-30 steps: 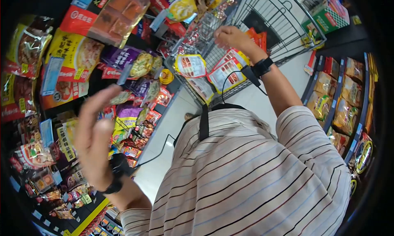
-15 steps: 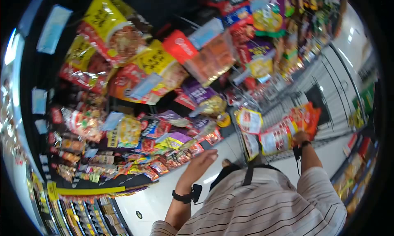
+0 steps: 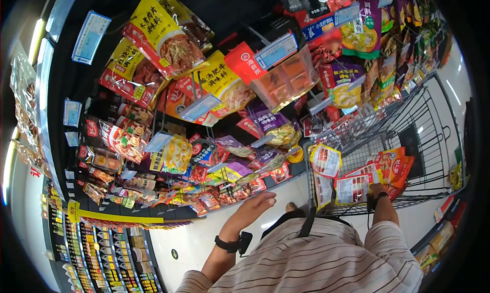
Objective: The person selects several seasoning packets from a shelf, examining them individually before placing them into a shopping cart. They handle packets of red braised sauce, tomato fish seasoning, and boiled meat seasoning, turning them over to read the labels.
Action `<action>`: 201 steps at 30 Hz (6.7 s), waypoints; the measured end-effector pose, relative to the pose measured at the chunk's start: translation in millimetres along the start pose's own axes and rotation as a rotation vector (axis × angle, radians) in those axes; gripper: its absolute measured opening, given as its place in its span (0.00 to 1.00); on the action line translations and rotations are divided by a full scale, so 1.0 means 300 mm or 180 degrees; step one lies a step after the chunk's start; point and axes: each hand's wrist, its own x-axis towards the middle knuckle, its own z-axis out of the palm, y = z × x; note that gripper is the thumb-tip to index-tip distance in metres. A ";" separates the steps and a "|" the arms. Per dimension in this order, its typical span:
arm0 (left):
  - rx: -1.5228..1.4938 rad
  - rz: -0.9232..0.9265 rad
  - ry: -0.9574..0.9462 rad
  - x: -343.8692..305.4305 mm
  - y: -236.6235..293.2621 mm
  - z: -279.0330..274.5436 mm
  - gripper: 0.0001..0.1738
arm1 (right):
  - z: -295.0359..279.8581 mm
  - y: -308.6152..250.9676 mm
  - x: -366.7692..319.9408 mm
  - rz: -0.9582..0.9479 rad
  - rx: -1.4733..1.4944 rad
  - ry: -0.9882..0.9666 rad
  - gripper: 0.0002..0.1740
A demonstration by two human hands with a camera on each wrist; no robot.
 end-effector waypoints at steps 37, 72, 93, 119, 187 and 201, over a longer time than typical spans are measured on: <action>0.0229 0.1236 -0.0631 0.252 -0.011 0.020 0.39 | -0.988 -1.032 -0.699 -0.0527 0.4959 0.0746 0.07; -0.3073 0.1697 0.0140 -0.024 0.141 -0.334 0.24 | -1.180 -1.728 -0.928 -0.2224 0.4086 0.1043 0.24; -0.3086 0.1643 0.0065 -0.143 0.262 -0.307 0.29 | -1.266 -1.771 -1.034 -0.2742 0.4826 0.0932 0.22; -0.1486 0.3545 0.1976 -0.456 0.599 -1.050 0.25 | -1.763 -2.165 -1.045 -0.3802 0.4209 0.1157 0.20; 0.0197 0.3349 0.2770 -0.504 0.609 -1.087 0.33 | -2.057 -2.645 -0.638 -0.2116 -0.2257 0.3235 0.26; 0.0148 0.3032 0.3071 -0.482 0.470 -0.944 0.32 | -1.795 -2.090 -0.991 -0.3675 0.2843 0.1855 0.21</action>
